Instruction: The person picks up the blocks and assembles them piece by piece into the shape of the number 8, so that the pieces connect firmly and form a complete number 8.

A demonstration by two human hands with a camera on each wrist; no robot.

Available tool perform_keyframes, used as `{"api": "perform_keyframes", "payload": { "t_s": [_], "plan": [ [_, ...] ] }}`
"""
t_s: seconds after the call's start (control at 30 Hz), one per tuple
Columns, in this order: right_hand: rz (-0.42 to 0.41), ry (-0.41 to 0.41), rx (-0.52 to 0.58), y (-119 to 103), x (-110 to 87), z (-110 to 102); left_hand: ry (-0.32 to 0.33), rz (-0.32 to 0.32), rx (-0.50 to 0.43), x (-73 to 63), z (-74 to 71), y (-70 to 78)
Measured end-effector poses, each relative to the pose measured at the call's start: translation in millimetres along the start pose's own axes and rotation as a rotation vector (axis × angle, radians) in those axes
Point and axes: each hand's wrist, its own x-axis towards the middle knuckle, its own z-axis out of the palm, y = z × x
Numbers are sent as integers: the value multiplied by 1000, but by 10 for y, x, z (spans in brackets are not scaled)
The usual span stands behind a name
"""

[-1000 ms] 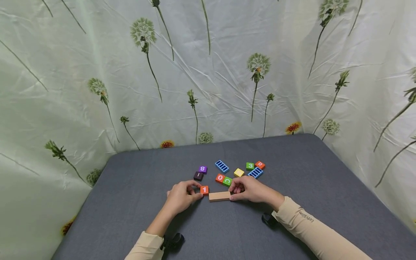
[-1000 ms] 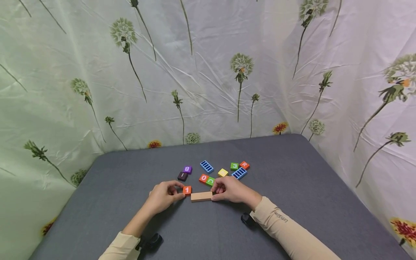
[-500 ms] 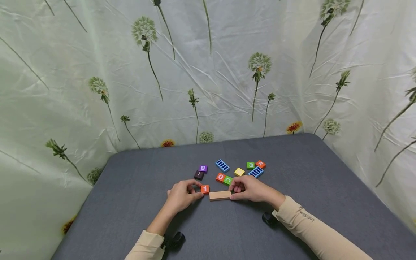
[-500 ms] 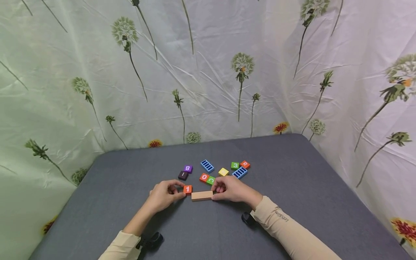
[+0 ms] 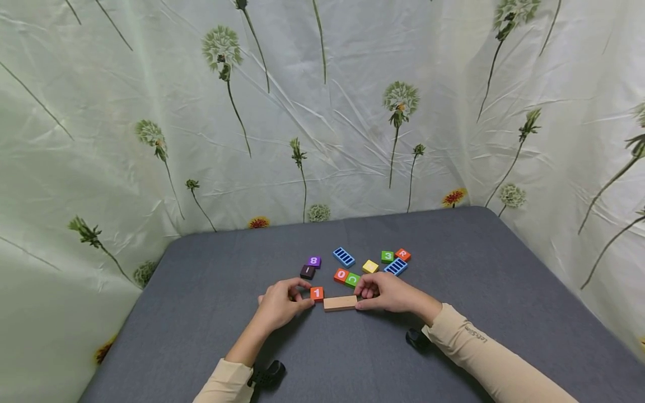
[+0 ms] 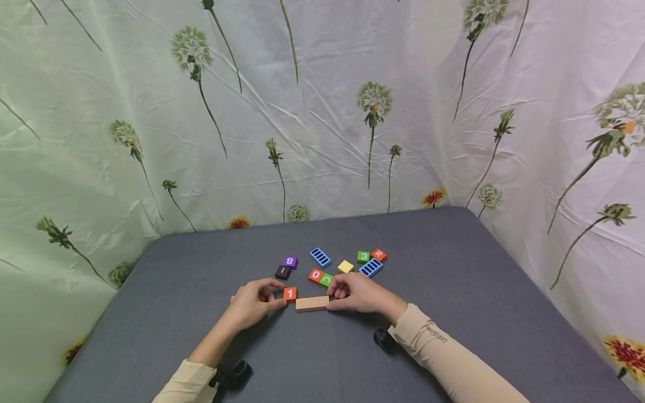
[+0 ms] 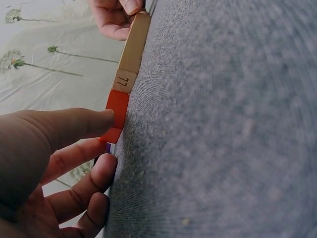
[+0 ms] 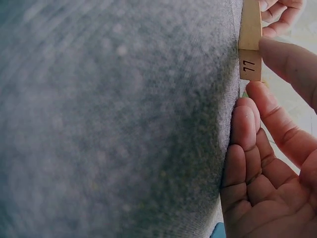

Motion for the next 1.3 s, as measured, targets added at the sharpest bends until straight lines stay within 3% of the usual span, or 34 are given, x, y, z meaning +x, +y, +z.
{"api": "perform_keyframes", "payload": {
  "t_s": [0.43,0.63,0.93,1.3],
  "plan": [
    [-16,49,15,-68,48,-43,-8,-13,-4,1,-4,-9],
    [14,51,-14,-113,144,-8,-15,-15,-12,-1,-3,-9],
    [109,140,-71,-137,286,-17,-11,-4,-14,-2,3,-15],
    [141,188,-150,-177,449,-3,-11,2,-15,6,8,-25]
  ]
}}
